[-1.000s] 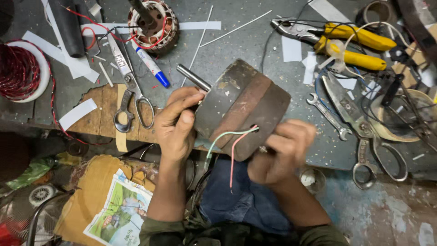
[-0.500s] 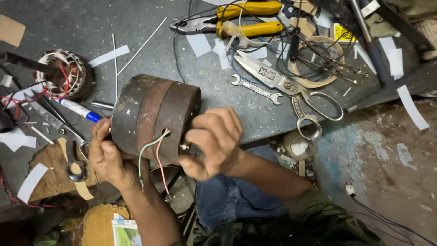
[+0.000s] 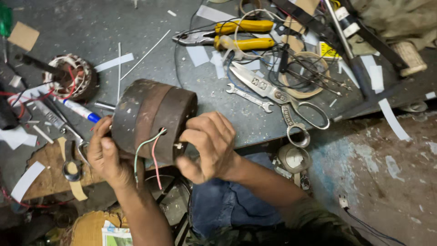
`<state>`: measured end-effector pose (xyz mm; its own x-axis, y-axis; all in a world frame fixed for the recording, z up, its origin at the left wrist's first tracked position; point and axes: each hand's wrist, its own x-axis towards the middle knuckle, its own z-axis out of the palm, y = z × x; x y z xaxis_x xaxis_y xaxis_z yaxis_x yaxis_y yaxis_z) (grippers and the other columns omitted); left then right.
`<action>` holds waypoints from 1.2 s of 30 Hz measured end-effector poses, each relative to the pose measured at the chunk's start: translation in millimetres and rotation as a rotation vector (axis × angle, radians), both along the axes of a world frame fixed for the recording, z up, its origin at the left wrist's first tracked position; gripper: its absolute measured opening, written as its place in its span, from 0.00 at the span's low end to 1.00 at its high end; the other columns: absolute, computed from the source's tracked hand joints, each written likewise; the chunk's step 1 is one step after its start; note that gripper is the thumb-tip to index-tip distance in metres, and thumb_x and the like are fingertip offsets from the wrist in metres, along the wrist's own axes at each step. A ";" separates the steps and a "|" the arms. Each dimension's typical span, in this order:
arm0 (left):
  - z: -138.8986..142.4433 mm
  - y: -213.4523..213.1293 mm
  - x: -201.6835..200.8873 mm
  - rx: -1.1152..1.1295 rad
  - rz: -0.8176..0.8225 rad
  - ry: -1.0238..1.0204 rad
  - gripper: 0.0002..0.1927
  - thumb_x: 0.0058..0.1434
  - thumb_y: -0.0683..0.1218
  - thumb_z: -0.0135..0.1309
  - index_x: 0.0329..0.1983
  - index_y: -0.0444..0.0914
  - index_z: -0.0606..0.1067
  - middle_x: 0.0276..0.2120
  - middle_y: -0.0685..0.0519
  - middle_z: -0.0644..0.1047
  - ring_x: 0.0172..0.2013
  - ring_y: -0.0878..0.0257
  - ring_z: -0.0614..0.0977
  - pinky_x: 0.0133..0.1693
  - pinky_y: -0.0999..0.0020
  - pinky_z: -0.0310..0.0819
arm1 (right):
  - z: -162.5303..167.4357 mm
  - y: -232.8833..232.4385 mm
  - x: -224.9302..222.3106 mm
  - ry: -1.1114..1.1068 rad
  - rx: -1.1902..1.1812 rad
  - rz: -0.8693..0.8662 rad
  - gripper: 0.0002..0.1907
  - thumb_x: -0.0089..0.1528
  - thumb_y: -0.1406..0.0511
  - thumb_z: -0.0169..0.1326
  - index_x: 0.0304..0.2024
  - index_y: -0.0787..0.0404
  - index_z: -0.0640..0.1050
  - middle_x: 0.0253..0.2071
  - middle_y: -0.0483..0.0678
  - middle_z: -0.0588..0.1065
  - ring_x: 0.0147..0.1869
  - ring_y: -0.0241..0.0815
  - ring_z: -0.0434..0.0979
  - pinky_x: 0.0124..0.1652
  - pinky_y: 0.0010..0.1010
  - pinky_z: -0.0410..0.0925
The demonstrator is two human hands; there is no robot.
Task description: The person is repairing an electrical motor by hand. They manipulate wires, use a screwdriver to tighten components, and adjust parts of the motor.
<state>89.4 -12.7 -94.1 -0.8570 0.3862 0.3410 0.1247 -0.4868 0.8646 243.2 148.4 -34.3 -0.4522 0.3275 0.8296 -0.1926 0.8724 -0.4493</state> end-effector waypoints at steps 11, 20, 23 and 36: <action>-12.1 -1.7 -19.6 -0.188 0.096 0.135 0.25 0.71 0.56 0.61 0.57 0.29 0.77 0.59 0.46 0.77 0.62 0.56 0.76 0.70 0.59 0.65 | -7.1 -1.4 -2.2 -0.073 -0.004 0.034 0.12 0.61 0.61 0.60 0.35 0.63 0.73 0.31 0.51 0.71 0.32 0.51 0.73 0.33 0.41 0.65; 9.1 10.7 -11.7 -0.057 -0.083 0.023 0.22 0.71 0.52 0.59 0.56 0.30 0.79 0.57 0.46 0.76 0.61 0.57 0.76 0.66 0.62 0.66 | -9.4 1.0 -10.5 -0.104 -0.051 0.026 0.06 0.67 0.66 0.54 0.39 0.64 0.73 0.34 0.55 0.73 0.35 0.54 0.73 0.35 0.40 0.66; 17.0 12.0 -10.8 -0.072 -0.083 0.044 0.21 0.71 0.52 0.58 0.56 0.30 0.79 0.57 0.46 0.76 0.61 0.58 0.76 0.67 0.63 0.66 | -11.1 1.8 -10.4 -0.062 -0.061 0.062 0.10 0.66 0.63 0.53 0.40 0.66 0.73 0.35 0.56 0.73 0.36 0.54 0.74 0.36 0.39 0.67; 27.5 14.4 -15.3 -0.110 -0.106 0.057 0.21 0.72 0.53 0.56 0.56 0.32 0.80 0.56 0.47 0.77 0.59 0.58 0.77 0.64 0.65 0.68 | -2.4 -4.7 -7.8 -0.126 -0.069 -0.009 0.04 0.67 0.69 0.51 0.40 0.66 0.74 0.35 0.56 0.74 0.36 0.54 0.73 0.37 0.39 0.66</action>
